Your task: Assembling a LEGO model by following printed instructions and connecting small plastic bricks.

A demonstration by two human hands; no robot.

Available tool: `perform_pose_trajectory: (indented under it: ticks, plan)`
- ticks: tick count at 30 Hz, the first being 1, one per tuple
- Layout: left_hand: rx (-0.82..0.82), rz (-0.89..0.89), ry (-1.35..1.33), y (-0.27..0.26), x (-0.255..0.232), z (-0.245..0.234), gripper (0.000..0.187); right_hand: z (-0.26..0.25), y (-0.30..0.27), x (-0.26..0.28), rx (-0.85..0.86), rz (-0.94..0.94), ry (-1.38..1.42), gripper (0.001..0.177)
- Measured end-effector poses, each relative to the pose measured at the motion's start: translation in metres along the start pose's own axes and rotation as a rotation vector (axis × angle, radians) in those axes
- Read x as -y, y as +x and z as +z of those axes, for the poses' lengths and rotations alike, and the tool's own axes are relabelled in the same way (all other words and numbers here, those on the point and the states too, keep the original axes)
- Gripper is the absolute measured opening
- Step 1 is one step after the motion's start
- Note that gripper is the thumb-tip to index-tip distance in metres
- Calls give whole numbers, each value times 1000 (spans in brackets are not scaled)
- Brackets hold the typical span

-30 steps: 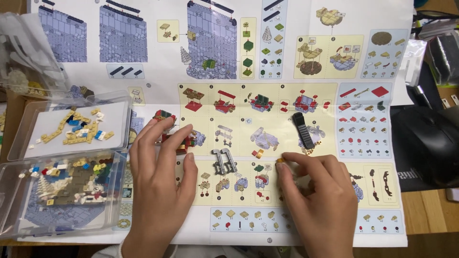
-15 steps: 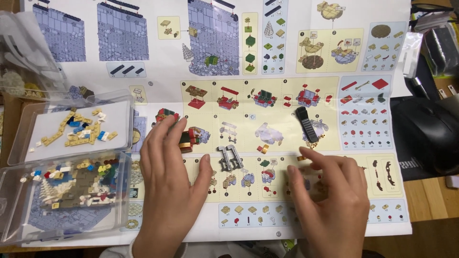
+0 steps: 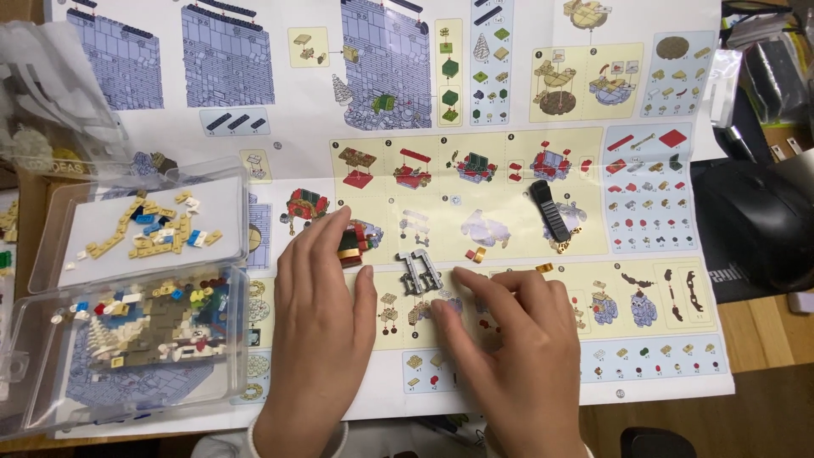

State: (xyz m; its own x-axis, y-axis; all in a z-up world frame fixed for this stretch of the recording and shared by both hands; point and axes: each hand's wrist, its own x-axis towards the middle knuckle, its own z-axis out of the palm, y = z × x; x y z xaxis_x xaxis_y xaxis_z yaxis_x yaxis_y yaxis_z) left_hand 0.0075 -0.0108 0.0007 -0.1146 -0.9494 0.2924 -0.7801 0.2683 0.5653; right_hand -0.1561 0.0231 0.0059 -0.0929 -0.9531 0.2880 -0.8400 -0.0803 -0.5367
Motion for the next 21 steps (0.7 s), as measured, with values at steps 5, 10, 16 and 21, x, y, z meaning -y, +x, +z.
perform_pose_trajectory:
  ticks: [5, 10, 16, 21]
  plan:
    - [-8, 6, 25, -1, 2, 1, 44, 14, 0, 5, -18, 24, -57, 41]
    - [-17, 19, 21, 0, 1, -2, 43, 16, 4, 6, 0, 48, -109, 43]
    - [1, -1, 32, -1, 2, -1, 46, 15, 12, 4, -46, 37, -94, 25]
    - [-5, 0, 23, -1, 3, -2, 47, 13, 14, 3, -20, 48, -91, 24]
